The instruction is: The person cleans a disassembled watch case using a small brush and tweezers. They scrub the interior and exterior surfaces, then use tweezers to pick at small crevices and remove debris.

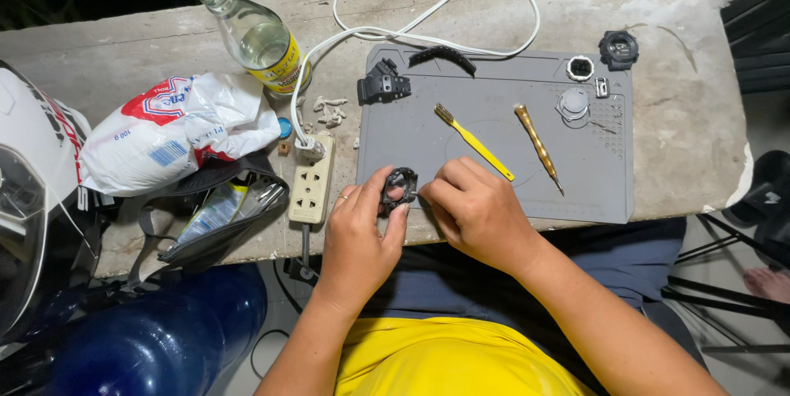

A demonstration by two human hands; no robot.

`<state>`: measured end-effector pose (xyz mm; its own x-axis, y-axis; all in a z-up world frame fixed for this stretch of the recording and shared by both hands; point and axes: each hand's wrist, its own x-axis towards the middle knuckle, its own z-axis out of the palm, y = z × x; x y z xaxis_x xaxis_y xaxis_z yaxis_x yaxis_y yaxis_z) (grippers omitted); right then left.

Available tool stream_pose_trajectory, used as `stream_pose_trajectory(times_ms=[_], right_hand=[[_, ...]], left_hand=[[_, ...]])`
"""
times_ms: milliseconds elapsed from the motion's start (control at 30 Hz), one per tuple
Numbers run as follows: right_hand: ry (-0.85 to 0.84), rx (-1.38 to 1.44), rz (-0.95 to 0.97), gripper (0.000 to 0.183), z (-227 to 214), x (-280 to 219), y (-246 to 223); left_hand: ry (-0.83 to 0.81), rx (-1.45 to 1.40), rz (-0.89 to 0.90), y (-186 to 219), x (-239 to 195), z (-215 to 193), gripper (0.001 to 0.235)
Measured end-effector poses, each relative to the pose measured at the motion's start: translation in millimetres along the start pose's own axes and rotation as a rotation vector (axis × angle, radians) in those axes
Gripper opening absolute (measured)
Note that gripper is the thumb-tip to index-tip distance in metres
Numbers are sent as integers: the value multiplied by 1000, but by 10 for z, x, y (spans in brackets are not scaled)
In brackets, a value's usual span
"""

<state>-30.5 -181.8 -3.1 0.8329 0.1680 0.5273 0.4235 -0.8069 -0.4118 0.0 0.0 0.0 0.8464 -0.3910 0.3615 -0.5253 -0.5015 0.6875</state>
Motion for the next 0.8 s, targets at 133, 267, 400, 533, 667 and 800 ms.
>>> stream_pose_trajectory(times_ms=[133,267,400,533,667,800], right_hand=[[52,74,38,11,-12,-66,30],[82,-64,68,11,-29,-93,-5],[115,-104,103,8,-85,-79,-31],[171,-86,135,4,-171,-86,174],[152,-283,201,17,-143,-112,341],[95,-370,234,22,-28,-116,415]], left_hand=[[26,-14,14,-49,-43,21,46],[61,-35,46,-74,-73,24,45],[80,-126,-21,-55,-130,-27,45],[89,-162,-60,-58,-152,-93,47],[94,-277,-129,-9,-169,-152,47],[85,-404,-248,-39,-162,-122,51]])
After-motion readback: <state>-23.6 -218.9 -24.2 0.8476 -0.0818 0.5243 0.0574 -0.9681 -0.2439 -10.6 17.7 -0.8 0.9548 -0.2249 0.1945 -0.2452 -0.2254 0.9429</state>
